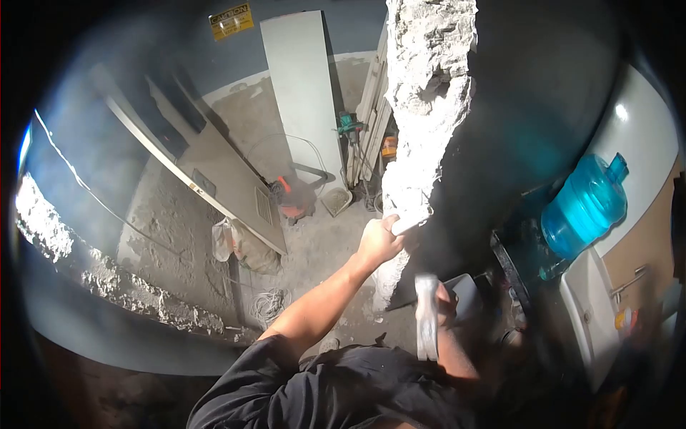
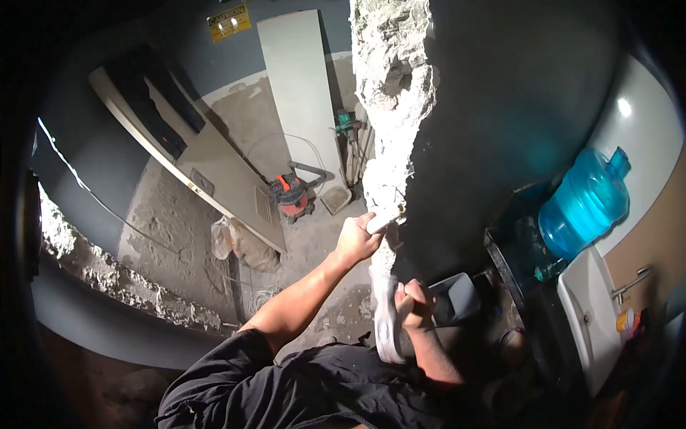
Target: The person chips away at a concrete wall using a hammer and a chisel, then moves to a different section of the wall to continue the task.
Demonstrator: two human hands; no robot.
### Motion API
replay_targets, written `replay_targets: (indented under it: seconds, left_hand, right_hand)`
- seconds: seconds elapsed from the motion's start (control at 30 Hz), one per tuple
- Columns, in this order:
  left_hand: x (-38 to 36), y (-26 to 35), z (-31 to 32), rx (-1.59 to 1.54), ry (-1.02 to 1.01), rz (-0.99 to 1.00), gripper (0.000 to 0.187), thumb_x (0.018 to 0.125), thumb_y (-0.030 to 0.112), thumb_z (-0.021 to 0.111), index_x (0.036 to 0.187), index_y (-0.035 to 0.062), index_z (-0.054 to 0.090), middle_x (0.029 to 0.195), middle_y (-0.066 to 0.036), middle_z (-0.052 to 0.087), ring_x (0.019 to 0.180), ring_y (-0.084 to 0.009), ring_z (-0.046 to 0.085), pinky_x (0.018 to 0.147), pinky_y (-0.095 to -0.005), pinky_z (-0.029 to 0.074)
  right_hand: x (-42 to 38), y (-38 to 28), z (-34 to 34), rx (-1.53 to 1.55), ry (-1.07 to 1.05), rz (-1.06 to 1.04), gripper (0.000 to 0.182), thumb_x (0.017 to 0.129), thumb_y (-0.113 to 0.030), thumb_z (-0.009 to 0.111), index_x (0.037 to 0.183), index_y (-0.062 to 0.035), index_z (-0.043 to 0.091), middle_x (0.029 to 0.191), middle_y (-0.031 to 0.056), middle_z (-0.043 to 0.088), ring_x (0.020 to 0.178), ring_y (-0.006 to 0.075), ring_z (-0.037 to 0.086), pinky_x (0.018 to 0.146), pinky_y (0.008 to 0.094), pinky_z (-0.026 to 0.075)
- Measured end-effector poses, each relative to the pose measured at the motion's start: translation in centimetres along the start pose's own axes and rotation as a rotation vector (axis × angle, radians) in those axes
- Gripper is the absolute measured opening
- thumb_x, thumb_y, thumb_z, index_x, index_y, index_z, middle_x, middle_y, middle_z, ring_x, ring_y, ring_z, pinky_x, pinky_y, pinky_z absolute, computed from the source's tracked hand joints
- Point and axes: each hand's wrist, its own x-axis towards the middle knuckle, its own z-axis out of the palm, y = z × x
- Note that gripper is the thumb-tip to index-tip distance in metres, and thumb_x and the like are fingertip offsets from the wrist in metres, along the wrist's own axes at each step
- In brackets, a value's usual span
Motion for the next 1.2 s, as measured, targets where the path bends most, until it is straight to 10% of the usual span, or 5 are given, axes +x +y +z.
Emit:
replay_targets:
  seconds: [0.37,0.43,0.73,0.83,1.2]
  left_hand:
    - [-0.3,0.5,0.3,-0.010,0.006,-0.056,0.021,0.075,0.014,0.066,0.092,0.0010,0.066,0.076,-0.026,0.065,0.078,-0.0450,0.067,0.073,-0.0485,0.055]
    - [-0.5,0.5,0.2,0.011,-0.033,-0.103,0.022,0.076,0.015,0.066,0.093,0.0012,0.066,0.078,-0.027,0.066,0.080,-0.0445,0.067,0.074,-0.0491,0.055]
    - [-0.3,1.8,-0.8,0.032,0.007,-0.078,0.019,0.078,0.013,0.064,0.090,-0.0008,0.066,0.078,-0.028,0.065,0.079,-0.0460,0.066,0.073,-0.0471,0.054]
    - [-0.9,1.9,-0.7,0.008,0.007,-0.083,0.018,0.078,0.010,0.062,0.091,-0.0023,0.066,0.080,-0.028,0.064,0.081,-0.0471,0.065,0.071,-0.0450,0.053]
    - [-0.8,1.8,-0.6,0.039,-0.022,-0.109,0.023,0.081,0.020,0.066,0.097,0.0041,0.070,0.080,-0.025,0.068,0.081,-0.0437,0.068,0.075,-0.0481,0.056]
  right_hand:
    - [0.8,-0.6,-0.2,0.269,0.186,-0.003,0.024,0.090,-0.006,0.064,0.070,-0.0063,0.051,0.062,0.0134,0.053,0.054,0.0332,0.056,0.050,0.0413,0.044]
    - [0.1,3.8,3.6,0.408,-0.221,0.326,0.008,0.084,-0.014,0.068,0.084,-0.0077,0.064,0.069,0.0054,0.059,0.057,0.0230,0.060,0.053,0.0374,0.048]
    - [1.5,-1.8,-1.3,0.328,0.263,-0.153,0.015,0.082,-0.001,0.063,0.073,-0.0071,0.052,0.071,0.0127,0.065,0.060,0.0302,0.065,0.063,0.0375,0.055]
    - [1.2,2.2,0.1,0.327,-0.158,0.259,0.017,0.077,-0.011,0.071,0.077,-0.0052,0.055,0.067,0.0154,0.059,0.063,0.0386,0.062,0.057,0.0436,0.049]
    - [-0.1,0.8,-0.4,0.384,0.075,0.010,0.014,0.091,-0.005,0.060,0.077,-0.0032,0.058,0.066,0.0158,0.061,0.056,0.0326,0.060,0.055,0.0384,0.050]
